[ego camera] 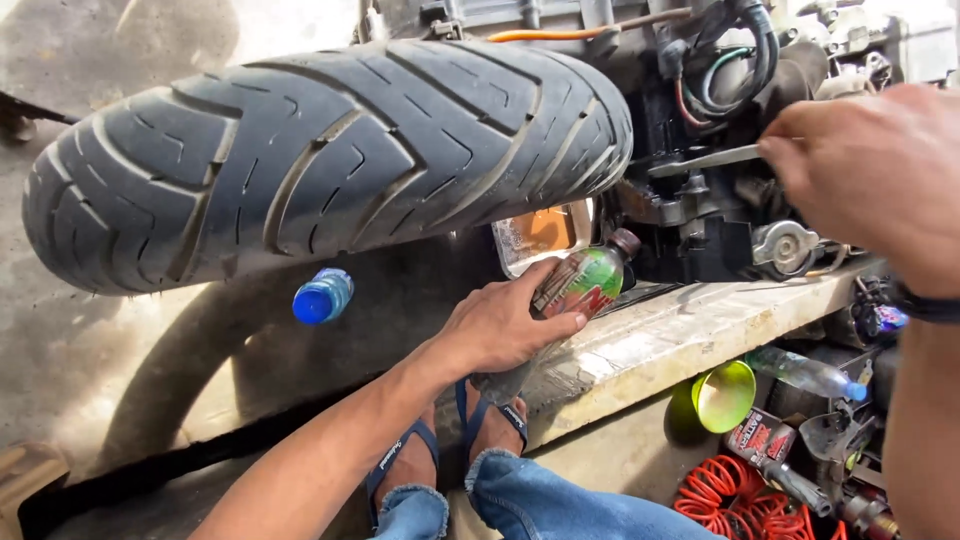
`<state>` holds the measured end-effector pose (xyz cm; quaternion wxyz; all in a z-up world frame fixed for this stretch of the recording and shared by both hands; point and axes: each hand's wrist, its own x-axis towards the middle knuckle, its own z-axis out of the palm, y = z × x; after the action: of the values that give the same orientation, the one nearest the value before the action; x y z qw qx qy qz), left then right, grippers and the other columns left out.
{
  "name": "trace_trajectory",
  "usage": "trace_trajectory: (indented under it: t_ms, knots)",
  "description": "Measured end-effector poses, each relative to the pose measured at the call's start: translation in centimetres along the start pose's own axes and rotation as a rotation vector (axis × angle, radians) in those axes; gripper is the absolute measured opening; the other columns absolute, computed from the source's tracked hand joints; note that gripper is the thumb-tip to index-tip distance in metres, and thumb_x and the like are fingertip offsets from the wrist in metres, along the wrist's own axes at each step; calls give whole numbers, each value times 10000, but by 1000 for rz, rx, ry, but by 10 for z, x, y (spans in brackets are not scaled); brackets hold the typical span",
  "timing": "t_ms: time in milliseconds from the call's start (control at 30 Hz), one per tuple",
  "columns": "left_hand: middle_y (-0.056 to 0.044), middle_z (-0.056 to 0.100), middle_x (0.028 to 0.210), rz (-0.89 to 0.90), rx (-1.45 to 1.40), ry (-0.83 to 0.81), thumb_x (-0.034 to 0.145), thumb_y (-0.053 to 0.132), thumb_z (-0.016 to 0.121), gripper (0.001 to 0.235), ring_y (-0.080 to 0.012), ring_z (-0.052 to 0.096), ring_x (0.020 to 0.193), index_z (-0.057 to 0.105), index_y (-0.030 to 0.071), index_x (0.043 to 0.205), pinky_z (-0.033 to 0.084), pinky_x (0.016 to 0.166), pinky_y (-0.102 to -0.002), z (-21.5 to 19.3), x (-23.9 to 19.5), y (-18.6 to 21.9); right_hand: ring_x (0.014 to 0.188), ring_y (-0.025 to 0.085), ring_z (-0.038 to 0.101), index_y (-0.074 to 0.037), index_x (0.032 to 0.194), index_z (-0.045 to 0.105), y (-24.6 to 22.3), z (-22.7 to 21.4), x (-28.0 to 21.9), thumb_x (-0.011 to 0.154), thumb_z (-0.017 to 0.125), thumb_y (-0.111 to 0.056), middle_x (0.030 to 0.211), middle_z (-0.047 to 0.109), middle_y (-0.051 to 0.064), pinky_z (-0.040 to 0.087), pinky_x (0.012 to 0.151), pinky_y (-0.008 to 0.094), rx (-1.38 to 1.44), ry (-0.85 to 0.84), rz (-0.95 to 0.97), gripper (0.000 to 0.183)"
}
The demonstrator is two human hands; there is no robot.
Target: Cleaning a motorcycle transmission case using a brush and cleaning fluid.
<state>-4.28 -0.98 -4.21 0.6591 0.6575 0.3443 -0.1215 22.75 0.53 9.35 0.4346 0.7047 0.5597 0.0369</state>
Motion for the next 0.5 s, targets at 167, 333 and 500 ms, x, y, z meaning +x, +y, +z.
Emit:
trace_trajectory:
  t_ms: [167, 333, 500]
  knots:
    - [-103, 545, 1499, 22, -26, 7, 793, 659, 460, 936, -362, 541, 1321, 253, 274, 1620, 402, 1062, -522, 2, -4, -4, 1035, 313, 826, -164, 1158, 801, -24, -13, 9, 1162, 241, -499, 1202, 822, 145, 627, 899, 437, -129, -265, 83, 653]
    - [-95, 588, 1451, 1, -28, 31, 781, 681, 453, 959, -336, 563, 1301, 266, 264, 1624, 438, 1035, -478, -2, -9, -5, 1151, 410, 751, -252, 1170, 786, -42, -49, -7, 1031, 389, -464, 1228, 792, 182, 619, 927, 528, -3, -267, 110, 471]
    - [-77, 615, 1431, 26, -49, 59, 758, 680, 422, 950, -340, 587, 1274, 295, 282, 1610, 438, 1026, -495, -2, -10, -10, 966, 200, 796, -221, 1095, 796, 5, 8, 24, 1141, 379, -440, 1065, 846, 45, 628, 844, 353, -109, -217, 85, 473]
